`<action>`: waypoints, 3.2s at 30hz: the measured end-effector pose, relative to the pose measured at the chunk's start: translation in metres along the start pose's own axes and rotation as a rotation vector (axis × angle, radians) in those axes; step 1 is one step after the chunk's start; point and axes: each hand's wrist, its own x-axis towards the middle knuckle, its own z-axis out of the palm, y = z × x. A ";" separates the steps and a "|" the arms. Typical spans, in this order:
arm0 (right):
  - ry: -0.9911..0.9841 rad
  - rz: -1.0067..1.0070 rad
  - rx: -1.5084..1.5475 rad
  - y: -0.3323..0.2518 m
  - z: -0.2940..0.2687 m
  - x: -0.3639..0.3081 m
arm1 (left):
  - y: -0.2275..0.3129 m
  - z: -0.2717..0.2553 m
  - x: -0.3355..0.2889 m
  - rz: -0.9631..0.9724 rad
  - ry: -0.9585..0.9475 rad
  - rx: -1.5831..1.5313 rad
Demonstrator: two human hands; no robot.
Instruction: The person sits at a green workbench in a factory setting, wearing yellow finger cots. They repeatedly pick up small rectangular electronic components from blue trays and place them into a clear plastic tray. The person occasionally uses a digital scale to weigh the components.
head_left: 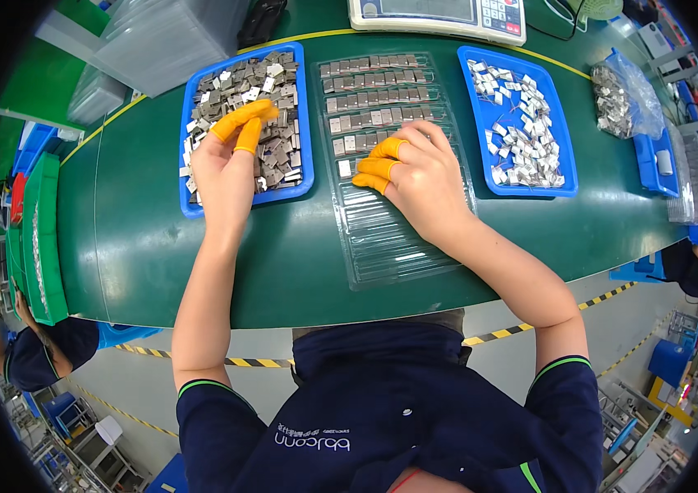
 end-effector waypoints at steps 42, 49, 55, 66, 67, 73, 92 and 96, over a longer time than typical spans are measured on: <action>0.213 0.641 0.088 0.070 -0.087 0.002 | 0.002 0.006 -0.006 -0.230 -0.199 -0.249; -0.021 0.728 0.816 -0.017 -0.039 0.019 | 0.012 0.018 -0.022 -0.278 -0.340 -0.212; -0.123 0.748 0.774 -0.014 -0.039 0.016 | 0.012 0.019 -0.026 -0.215 -0.344 -0.152; -0.272 0.688 1.203 0.000 -0.034 0.006 | 0.011 0.020 -0.030 -0.329 -0.599 -0.331; -0.284 0.727 1.208 -0.001 -0.035 0.006 | 0.012 0.021 -0.031 -0.365 -0.622 -0.372; -0.162 0.702 1.247 -0.011 -0.032 0.009 | 0.012 0.027 -0.033 -0.334 -0.463 -0.398; 0.082 0.116 -0.098 0.016 -0.020 0.007 | -0.008 -0.010 0.002 0.169 0.016 1.064; 0.025 0.445 -0.184 0.068 -0.061 0.010 | -0.010 -0.012 0.000 0.222 0.023 1.158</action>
